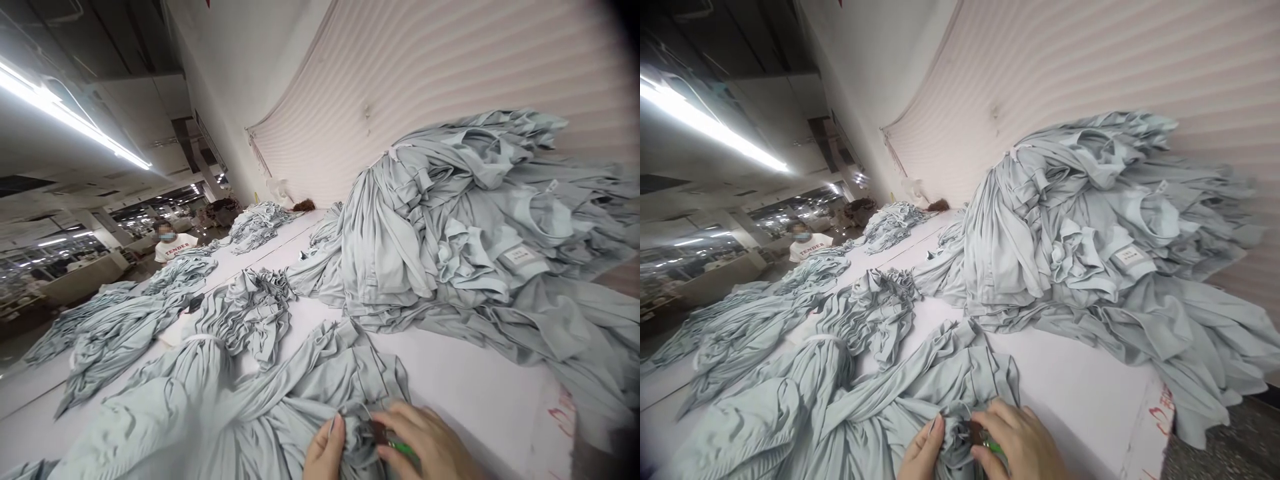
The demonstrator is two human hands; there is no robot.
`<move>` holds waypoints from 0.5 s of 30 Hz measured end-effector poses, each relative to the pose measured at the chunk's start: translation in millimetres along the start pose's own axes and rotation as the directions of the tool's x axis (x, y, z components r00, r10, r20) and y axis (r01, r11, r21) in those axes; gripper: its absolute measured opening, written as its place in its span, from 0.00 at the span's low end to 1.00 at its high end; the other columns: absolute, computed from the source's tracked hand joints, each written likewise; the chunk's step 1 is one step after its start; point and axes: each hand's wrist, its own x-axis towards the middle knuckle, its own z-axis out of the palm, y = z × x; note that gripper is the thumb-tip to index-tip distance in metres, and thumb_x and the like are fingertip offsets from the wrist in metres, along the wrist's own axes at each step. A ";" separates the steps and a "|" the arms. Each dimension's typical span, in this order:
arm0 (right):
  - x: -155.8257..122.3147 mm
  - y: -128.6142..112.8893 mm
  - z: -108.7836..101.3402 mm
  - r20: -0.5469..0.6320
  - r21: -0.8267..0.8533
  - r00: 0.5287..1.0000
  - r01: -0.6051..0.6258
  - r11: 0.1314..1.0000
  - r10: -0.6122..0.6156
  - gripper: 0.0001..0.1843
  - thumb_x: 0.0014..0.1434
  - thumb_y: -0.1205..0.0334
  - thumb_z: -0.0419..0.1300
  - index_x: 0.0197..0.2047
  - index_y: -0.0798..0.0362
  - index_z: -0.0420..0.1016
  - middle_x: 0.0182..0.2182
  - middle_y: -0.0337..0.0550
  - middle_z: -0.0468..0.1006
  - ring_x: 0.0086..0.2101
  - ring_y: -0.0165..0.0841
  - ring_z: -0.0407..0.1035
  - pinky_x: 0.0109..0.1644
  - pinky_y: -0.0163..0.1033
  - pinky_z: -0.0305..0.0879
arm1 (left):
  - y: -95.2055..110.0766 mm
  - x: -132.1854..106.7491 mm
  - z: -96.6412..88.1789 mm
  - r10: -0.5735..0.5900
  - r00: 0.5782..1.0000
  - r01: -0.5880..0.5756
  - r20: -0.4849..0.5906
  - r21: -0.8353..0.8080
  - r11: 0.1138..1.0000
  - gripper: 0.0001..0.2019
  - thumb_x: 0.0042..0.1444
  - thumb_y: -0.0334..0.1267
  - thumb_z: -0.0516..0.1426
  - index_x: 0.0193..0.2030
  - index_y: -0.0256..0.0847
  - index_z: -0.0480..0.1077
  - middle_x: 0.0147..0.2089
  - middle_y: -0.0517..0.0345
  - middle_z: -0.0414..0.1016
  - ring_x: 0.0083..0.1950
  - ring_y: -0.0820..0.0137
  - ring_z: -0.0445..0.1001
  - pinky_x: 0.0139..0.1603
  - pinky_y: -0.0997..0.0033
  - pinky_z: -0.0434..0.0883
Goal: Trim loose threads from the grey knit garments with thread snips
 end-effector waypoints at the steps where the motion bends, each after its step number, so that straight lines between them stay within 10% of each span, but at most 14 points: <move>1: -0.4 -1.3 -0.4 -0.010 -0.046 1.000 0.016 0.999 -0.017 0.13 0.61 0.61 0.58 0.49 0.43 0.75 0.40 0.42 0.79 0.39 0.38 0.75 0.41 0.39 0.70 | 1.2 -2.2 3.1 -0.007 1.000 0.007 0.011 -0.007 1.000 0.25 0.28 0.55 0.72 0.31 0.37 0.81 0.28 0.49 0.83 0.35 0.57 0.81 0.43 0.64 0.74; 15: 7.2 5.5 10.4 0.017 0.215 0.994 -0.108 0.971 0.106 0.13 0.63 0.54 0.54 0.42 0.45 0.78 0.37 0.42 0.80 0.37 0.38 0.75 0.40 0.38 0.68 | -16.6 5.6 -4.0 0.063 0.998 -0.065 0.021 0.188 0.980 0.27 0.37 0.64 0.66 0.21 0.36 0.75 0.17 0.59 0.69 0.22 0.73 0.66 0.28 0.73 0.64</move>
